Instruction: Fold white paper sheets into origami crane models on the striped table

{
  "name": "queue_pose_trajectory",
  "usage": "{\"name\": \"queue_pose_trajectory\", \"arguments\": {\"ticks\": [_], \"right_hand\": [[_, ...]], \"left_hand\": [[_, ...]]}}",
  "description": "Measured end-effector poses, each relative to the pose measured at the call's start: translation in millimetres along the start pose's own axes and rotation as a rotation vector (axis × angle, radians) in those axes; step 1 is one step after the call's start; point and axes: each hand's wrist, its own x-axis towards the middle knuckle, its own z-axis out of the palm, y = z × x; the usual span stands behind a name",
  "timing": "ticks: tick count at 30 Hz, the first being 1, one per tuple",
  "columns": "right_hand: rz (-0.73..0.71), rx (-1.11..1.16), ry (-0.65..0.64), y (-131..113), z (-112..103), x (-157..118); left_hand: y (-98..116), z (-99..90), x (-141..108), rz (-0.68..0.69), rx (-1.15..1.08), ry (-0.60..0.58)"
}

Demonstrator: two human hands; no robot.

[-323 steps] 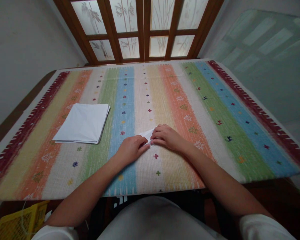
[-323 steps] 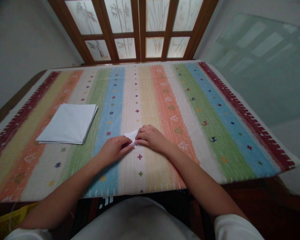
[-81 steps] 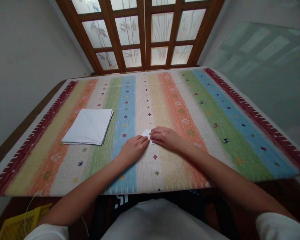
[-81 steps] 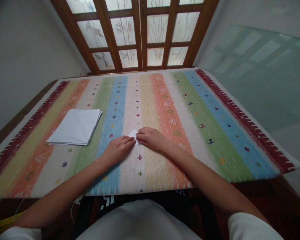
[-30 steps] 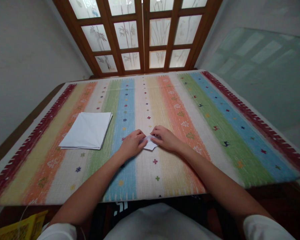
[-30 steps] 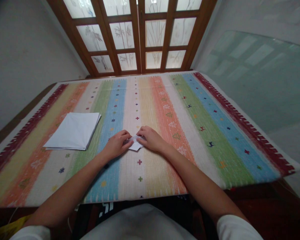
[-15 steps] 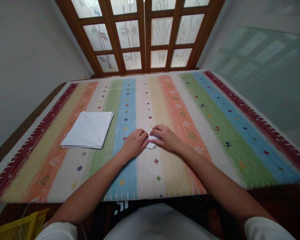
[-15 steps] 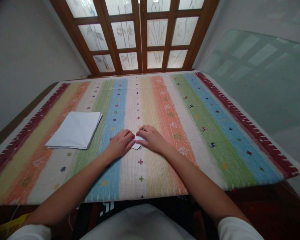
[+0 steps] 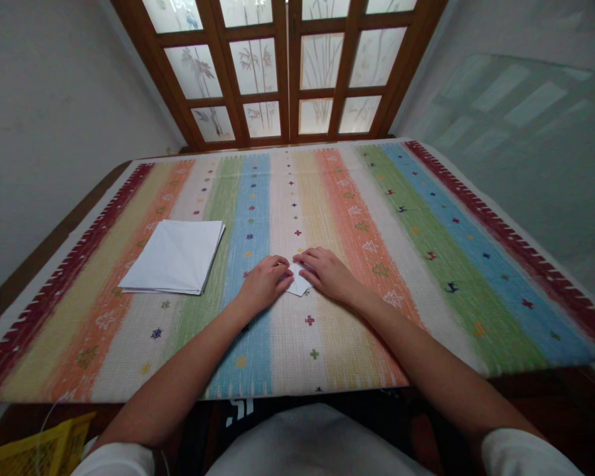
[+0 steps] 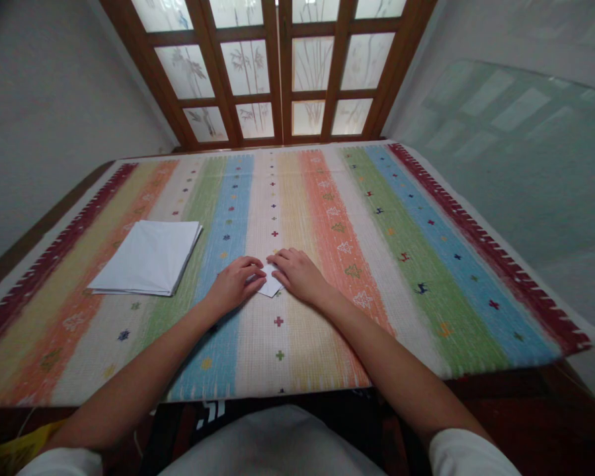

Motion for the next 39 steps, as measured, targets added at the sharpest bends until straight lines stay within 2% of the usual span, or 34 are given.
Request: {"name": "queue_pose_trajectory", "arguments": {"ticks": [6,15,21,24,29,39], "right_hand": [[0.017,-0.133,-0.007,-8,4,3],[0.066,0.112,0.039,-2,3,5],[0.076,0.166,0.035,-4,1,2],[0.078,0.117,0.04,-5,1,1],[0.058,0.031,0.035,-5,1,-2],[0.012,-0.019,-0.031,-7,-7,-5]], "left_hand": [[0,2.1,1,-0.018,-0.063,0.023],[4,-0.9,0,-0.138,-0.11,0.069],[1,-9.1,0,-0.124,-0.088,0.02],[-3,-16.1,0,-0.138,-0.088,-0.038],[-8,-24.7,-1,-0.068,-0.052,-0.105],[-2,-34.4,-2,-0.099,0.066,-0.218]]}}
